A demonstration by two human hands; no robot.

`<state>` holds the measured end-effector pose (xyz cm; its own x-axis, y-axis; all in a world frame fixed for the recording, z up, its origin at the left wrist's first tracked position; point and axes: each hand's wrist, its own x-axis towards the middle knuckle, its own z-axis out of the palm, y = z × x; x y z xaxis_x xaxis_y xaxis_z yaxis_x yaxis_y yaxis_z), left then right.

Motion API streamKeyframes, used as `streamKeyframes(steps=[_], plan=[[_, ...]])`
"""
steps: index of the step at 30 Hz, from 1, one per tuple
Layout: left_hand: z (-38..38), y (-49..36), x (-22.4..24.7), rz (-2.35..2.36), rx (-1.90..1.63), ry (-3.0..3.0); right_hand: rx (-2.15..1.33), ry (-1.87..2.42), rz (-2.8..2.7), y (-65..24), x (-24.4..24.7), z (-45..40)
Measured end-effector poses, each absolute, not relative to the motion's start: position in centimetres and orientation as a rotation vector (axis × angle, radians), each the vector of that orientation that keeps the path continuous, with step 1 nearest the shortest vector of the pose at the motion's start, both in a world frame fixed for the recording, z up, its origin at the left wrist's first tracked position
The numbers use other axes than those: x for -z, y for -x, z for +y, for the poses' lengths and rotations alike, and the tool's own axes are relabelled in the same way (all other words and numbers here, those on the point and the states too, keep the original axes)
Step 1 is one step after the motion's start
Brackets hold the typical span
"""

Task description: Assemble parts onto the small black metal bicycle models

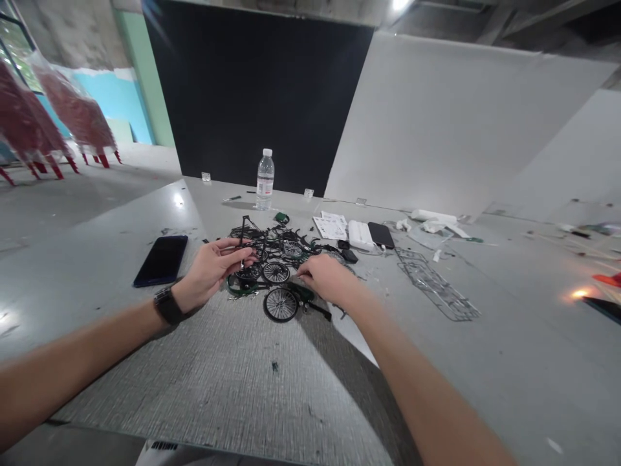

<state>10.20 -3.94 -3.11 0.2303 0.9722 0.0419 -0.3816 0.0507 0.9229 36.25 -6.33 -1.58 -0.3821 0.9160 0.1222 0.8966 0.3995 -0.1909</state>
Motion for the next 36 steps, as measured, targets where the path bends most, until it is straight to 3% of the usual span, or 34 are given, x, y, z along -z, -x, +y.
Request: streamKeyframes(steps=[36], plan=[[-3.7,-10.2,3.4,0.758,-1.19,-1.02,0.025,1.876,-2.477,-35.0,0.6,-7.1]])
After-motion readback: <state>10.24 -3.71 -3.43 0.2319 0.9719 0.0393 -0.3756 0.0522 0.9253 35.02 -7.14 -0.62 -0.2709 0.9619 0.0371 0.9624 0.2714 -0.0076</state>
